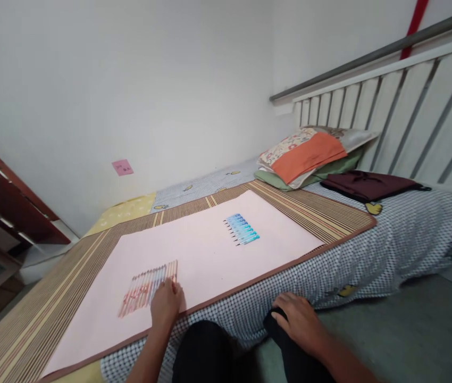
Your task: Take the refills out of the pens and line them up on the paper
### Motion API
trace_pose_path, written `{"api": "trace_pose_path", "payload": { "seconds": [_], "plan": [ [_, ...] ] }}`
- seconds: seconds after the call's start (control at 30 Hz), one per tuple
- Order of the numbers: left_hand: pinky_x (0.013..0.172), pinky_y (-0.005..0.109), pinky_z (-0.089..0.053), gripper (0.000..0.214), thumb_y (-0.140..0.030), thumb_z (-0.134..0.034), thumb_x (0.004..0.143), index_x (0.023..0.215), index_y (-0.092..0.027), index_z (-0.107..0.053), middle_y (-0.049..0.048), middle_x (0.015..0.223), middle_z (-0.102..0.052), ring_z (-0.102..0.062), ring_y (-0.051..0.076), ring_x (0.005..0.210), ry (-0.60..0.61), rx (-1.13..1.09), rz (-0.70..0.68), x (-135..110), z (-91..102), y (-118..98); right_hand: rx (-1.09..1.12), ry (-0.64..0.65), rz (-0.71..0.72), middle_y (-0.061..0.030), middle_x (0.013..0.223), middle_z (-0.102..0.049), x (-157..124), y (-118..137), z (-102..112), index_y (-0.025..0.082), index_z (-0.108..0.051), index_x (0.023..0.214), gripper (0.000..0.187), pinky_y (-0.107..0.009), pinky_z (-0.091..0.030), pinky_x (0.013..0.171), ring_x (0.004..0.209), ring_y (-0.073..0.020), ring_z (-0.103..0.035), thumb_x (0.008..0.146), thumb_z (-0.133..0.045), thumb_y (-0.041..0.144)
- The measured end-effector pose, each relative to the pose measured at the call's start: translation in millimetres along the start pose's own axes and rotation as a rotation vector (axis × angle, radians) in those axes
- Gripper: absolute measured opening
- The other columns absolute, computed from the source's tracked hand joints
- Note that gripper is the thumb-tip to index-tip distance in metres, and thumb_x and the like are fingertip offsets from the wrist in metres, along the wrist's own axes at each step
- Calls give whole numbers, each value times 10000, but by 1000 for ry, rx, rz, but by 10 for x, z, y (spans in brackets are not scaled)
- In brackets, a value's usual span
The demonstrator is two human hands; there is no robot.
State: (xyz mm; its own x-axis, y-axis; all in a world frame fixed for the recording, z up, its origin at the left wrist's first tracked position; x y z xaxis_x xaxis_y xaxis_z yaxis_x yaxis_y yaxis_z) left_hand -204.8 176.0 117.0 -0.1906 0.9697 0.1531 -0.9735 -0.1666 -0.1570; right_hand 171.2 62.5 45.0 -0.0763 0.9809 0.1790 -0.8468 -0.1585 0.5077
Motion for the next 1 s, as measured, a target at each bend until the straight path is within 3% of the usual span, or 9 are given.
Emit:
{"api": "trace_pose_path", "payload": {
  "seconds": [0.2, 0.5, 0.63, 0.8, 0.93, 1.0],
  "plan": [
    [744, 348, -457, 276, -282, -411, 1007, 988, -144, -649, 162, 952, -745, -720, 286, 915, 17, 10, 53, 2, 6, -12, 25, -11, -4, -61, 996, -728, -43, -55, 111, 226, -710, 939, 142, -398, -441, 890, 1002, -249, -643, 925, -570, 240],
    [804, 325, -445, 187, -229, -446, 1000, 981, -153, -615, 161, 1059, -706, -684, 267, 991, -20, -75, -74, -44, -44, -171, 34, -13, -31, -63, 1024, -735, -91, -121, 231, 228, -713, 960, 175, -407, -458, 906, 1032, -260, -656, 949, -545, 278],
    [715, 308, -419, 115, -210, -471, 990, 959, -169, -573, 127, 927, -695, -685, 247, 866, -22, -175, -40, -92, -99, -162, 19, -31, -29, -76, 1027, -739, -132, -209, 312, 229, -719, 976, 203, -411, -469, 903, 1030, -272, -660, 956, -533, 310],
    [639, 296, -393, 94, -194, -542, 950, 1043, -181, -544, 48, 759, -652, -656, 226, 714, -42, -366, 42, -162, -106, -89, -5, -53, -61, -93, 1066, -746, -172, -388, 393, 245, -732, 1007, 256, -418, -485, 919, 1046, -286, -670, 950, -513, 365],
    [588, 280, -415, 229, -131, -693, 796, 987, -167, -573, -19, 627, -573, -608, 202, 608, 16, -770, 212, -240, -142, 27, -11, -28, -114, -101, 1065, -757, -174, -513, 384, 246, -742, 1003, 294, -433, -491, 927, 1057, -302, -678, 943, -497, 397],
    [527, 260, -412, 225, -140, -704, 788, 987, -144, -597, -19, 612, -577, -574, 172, 540, 93, -975, 273, -329, -174, -7, -6, -31, -137, -104, 1081, -760, -175, -550, 386, 247, -749, 1009, 308, -432, -491, 938, 1073, -307, -679, 937, -494, 404]
  ]
}}
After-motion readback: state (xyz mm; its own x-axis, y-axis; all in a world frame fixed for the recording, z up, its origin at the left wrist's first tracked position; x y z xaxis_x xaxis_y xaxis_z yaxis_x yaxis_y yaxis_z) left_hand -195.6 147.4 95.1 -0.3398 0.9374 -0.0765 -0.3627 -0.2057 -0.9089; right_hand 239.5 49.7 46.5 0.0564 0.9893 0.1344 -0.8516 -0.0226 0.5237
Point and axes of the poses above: each hand's wrist, its own x-axis towards the middle knuckle, its own z-axis out of the back of the hand, y = z × x, the point moved 9 cm from there along x, towards the middle knuckle
